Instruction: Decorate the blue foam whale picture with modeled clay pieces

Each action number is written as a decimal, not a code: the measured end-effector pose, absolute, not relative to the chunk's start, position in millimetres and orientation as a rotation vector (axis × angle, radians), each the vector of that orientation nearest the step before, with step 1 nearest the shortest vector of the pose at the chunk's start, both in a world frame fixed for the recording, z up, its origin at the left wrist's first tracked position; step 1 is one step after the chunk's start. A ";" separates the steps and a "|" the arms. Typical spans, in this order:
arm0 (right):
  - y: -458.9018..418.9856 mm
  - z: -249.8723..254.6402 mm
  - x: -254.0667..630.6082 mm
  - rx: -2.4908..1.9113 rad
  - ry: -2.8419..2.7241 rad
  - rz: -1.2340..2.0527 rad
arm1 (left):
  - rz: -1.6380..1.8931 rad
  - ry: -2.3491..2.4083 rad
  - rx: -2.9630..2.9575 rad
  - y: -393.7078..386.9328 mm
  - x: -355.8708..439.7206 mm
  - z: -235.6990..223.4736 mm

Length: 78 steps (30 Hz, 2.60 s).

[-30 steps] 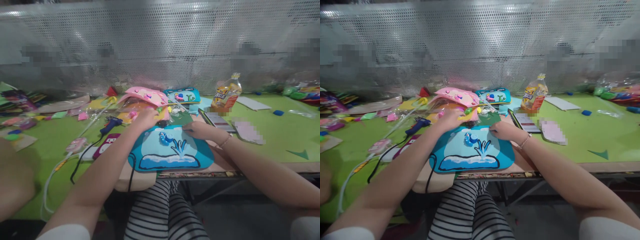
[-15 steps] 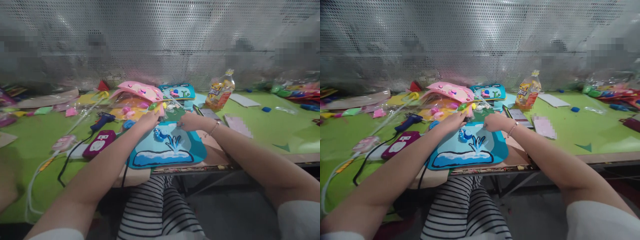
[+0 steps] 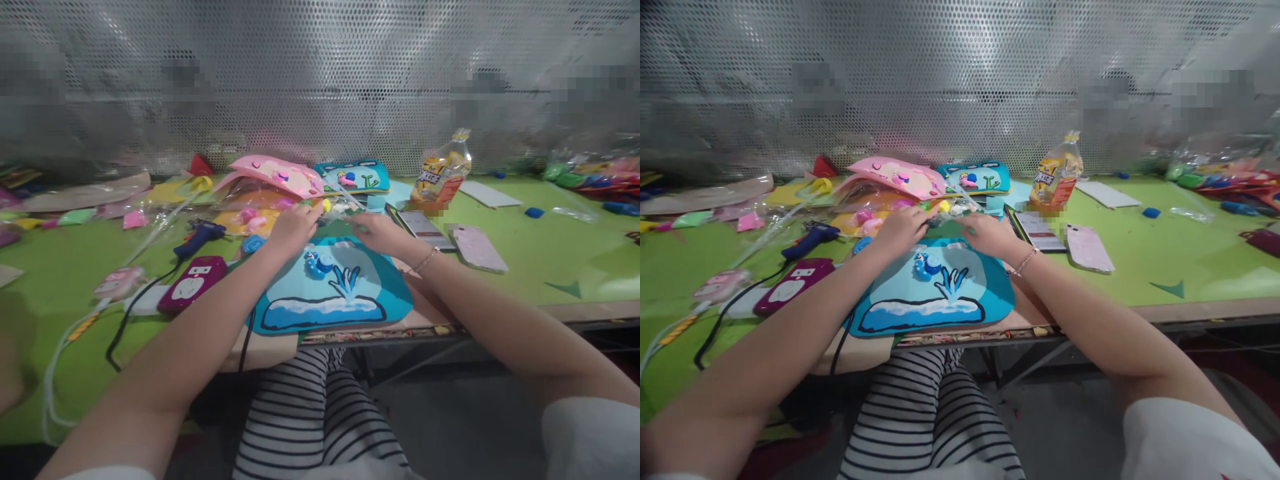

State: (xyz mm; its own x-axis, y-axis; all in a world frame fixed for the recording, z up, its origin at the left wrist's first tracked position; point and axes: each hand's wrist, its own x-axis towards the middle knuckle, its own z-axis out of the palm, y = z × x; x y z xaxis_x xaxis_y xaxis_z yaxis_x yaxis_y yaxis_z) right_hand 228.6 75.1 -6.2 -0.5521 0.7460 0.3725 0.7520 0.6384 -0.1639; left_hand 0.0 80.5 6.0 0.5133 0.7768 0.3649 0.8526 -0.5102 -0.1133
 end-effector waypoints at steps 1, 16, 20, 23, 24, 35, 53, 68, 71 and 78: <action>76.2 -7.6 227.6 -1.115 -2.378 -0.007 | -0.455 -1.355 -2.503 78.2 0.4 6.8; 72.6 -4.6 220.3 -0.887 -2.185 0.314 | -0.725 -1.504 -2.630 59.4 11.7 8.3; 74.1 -5.2 220.9 -0.827 -2.186 0.196 | -0.761 -1.465 -2.661 63.2 9.6 6.3; 74.9 -5.4 220.7 -0.819 -2.142 0.078 | -0.833 -1.409 -2.728 64.4 9.0 5.4; 75.2 -5.2 220.8 -0.811 -2.129 0.046 | -0.874 -1.394 -2.756 64.0 9.3 5.5; 67.1 3.9 225.9 -0.734 -2.300 -0.041 | -1.128 -1.437 -2.942 55.5 17.0 10.0; 50.7 15.7 221.0 -0.739 -2.387 -0.095 | -1.097 -1.296 -3.078 47.2 19.1 13.5; 80.2 11.3 228.2 -1.006 -1.602 0.480 | -1.213 -1.715 -2.564 64.9 9.8 12.7; 77.7 16.7 231.2 -1.095 -1.565 0.540 | -0.959 -1.795 -2.405 75.1 0.4 8.7; 65.2 18.1 226.3 -1.319 -1.701 0.808 | -0.435 -1.715 -2.563 80.6 -6.4 -2.1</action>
